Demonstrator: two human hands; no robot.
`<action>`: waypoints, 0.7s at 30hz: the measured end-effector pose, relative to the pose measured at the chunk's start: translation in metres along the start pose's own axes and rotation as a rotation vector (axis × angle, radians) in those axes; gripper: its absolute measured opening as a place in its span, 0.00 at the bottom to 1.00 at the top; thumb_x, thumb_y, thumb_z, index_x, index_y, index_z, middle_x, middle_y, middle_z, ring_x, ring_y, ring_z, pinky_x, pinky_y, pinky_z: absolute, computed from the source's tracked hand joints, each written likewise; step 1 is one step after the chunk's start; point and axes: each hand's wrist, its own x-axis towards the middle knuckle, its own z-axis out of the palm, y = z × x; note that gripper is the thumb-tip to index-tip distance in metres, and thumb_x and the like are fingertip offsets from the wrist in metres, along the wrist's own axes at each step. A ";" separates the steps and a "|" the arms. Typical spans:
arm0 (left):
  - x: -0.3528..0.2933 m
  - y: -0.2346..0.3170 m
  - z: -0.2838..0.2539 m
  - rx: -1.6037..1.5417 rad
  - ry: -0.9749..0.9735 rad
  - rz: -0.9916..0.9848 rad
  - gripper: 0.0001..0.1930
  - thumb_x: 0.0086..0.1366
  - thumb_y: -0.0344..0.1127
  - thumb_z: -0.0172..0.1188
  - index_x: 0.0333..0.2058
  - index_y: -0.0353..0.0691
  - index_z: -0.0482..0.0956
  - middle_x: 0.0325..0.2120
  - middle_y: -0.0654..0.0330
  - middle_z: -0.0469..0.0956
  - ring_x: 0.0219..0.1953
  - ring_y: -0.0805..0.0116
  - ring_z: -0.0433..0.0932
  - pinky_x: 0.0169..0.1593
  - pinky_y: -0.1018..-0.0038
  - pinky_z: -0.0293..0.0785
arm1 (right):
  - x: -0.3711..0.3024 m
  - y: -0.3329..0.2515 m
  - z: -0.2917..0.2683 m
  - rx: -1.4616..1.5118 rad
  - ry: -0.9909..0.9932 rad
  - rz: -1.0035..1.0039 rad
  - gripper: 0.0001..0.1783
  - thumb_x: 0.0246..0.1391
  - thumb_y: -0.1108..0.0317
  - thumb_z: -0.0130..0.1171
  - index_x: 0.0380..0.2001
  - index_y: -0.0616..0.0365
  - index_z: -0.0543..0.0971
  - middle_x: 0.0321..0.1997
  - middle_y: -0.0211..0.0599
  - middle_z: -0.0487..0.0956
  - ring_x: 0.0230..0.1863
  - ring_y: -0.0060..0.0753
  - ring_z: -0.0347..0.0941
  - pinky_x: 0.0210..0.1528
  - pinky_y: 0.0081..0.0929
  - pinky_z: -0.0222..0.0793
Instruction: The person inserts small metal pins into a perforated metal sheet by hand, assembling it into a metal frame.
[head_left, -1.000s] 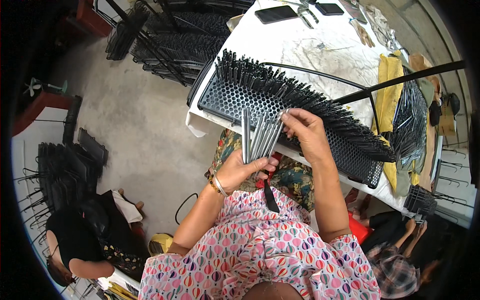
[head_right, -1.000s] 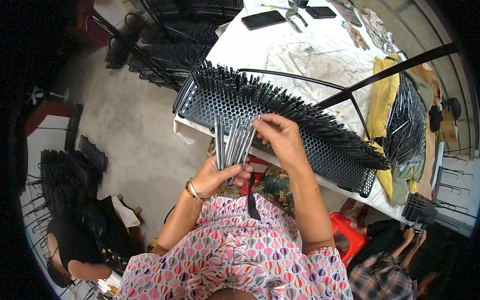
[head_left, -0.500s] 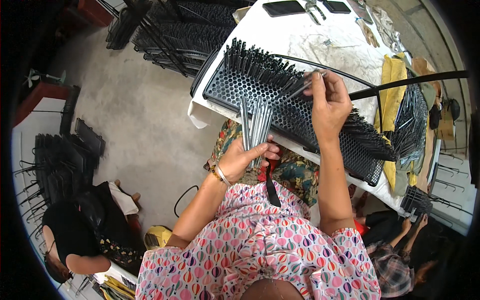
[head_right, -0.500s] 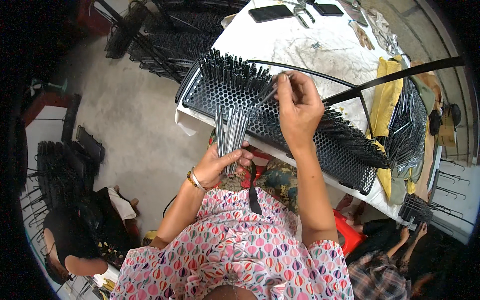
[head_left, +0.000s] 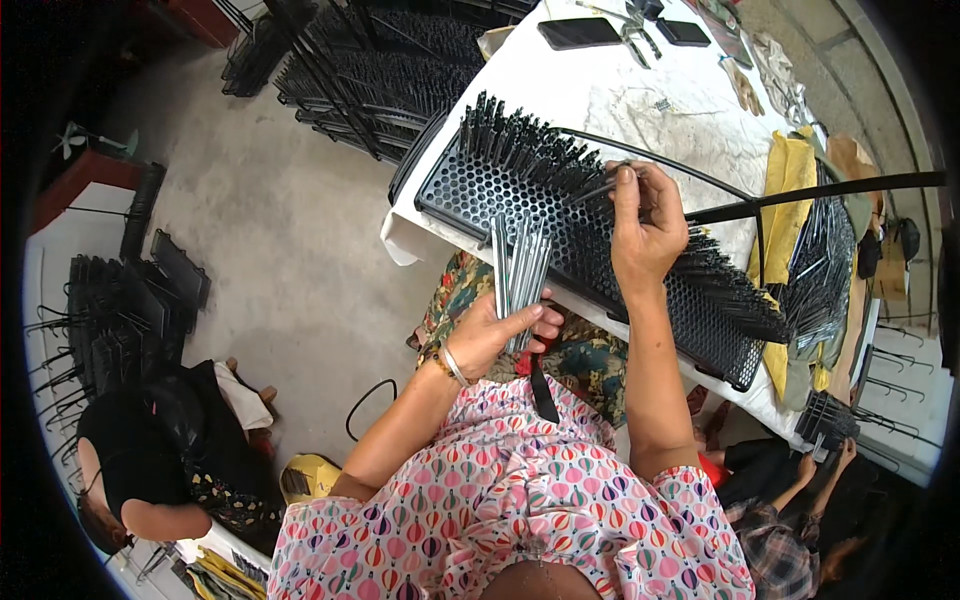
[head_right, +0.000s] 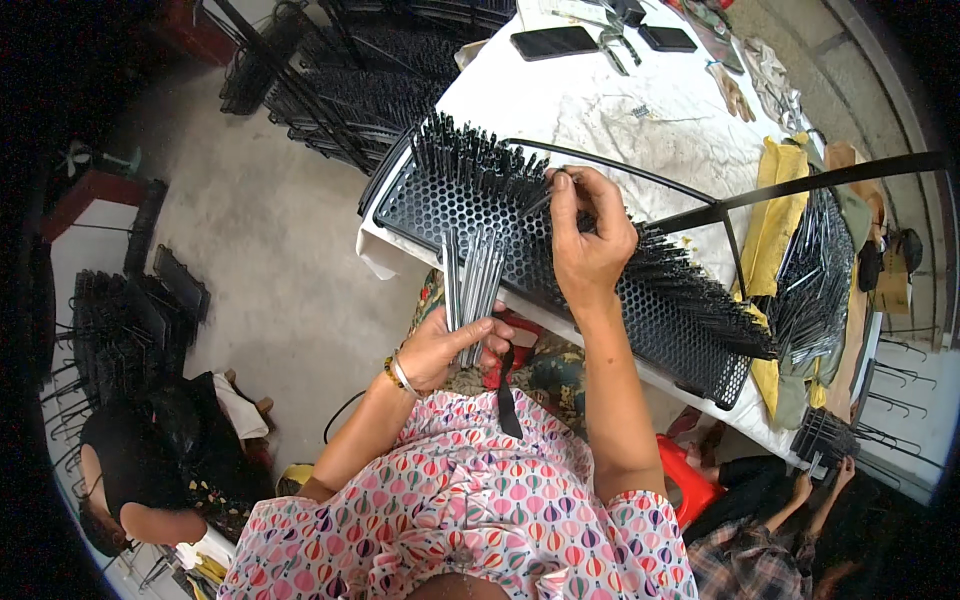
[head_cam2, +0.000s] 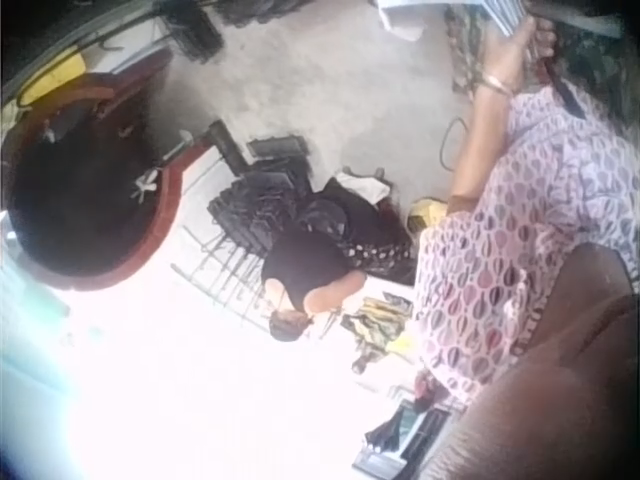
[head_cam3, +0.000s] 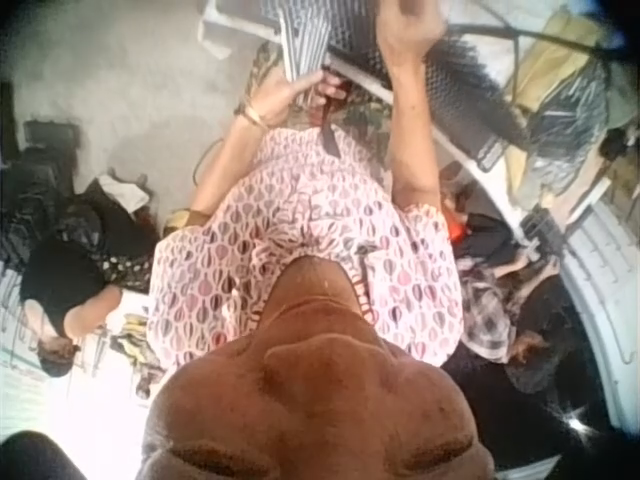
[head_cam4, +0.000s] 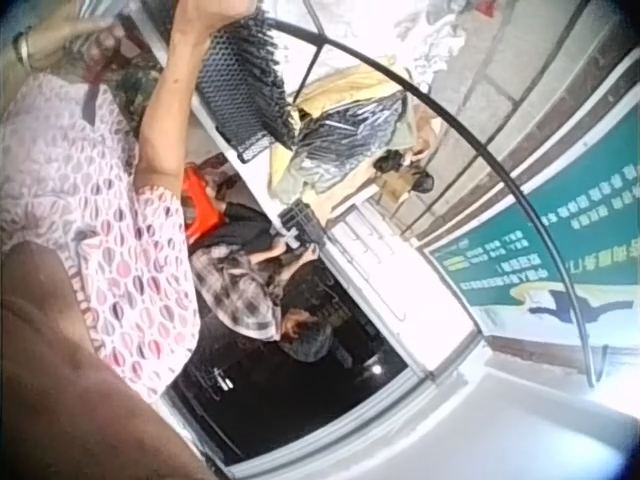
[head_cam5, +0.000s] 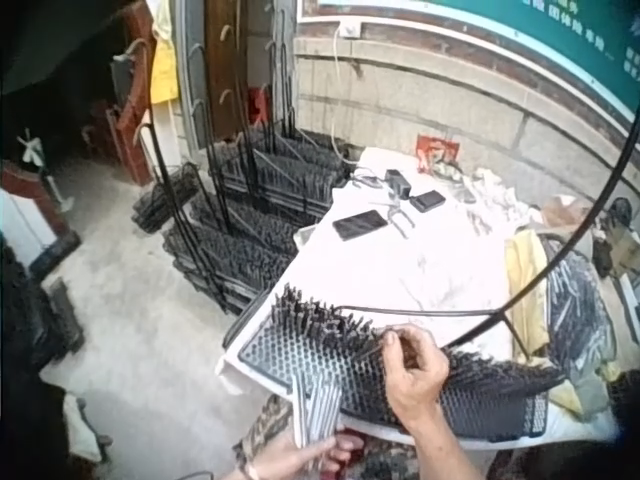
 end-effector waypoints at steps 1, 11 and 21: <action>-0.001 0.001 0.001 0.000 -0.001 -0.006 0.16 0.63 0.31 0.53 0.49 0.34 0.67 0.34 0.54 0.77 0.35 0.68 0.78 0.32 0.76 0.75 | -0.001 -0.002 -0.001 0.069 0.033 0.020 0.07 0.53 0.75 0.56 0.36 0.65 0.75 0.30 0.36 0.80 0.28 0.17 0.73 0.30 0.15 0.69; 0.001 -0.001 0.006 0.037 -0.043 0.002 0.17 0.64 0.34 0.52 0.49 0.33 0.67 0.35 0.53 0.77 0.37 0.67 0.77 0.37 0.74 0.76 | 0.001 0.005 0.011 -0.033 -0.044 -0.088 0.06 0.51 0.74 0.58 0.34 0.64 0.76 0.29 0.35 0.80 0.27 0.19 0.74 0.29 0.18 0.70; 0.003 -0.001 0.004 0.052 -0.028 0.002 0.17 0.64 0.35 0.53 0.49 0.33 0.67 0.35 0.53 0.77 0.37 0.68 0.77 0.36 0.75 0.76 | 0.000 0.000 0.017 -0.164 -0.059 -0.199 0.12 0.48 0.77 0.60 0.38 0.63 0.75 0.29 0.39 0.79 0.24 0.27 0.75 0.25 0.21 0.71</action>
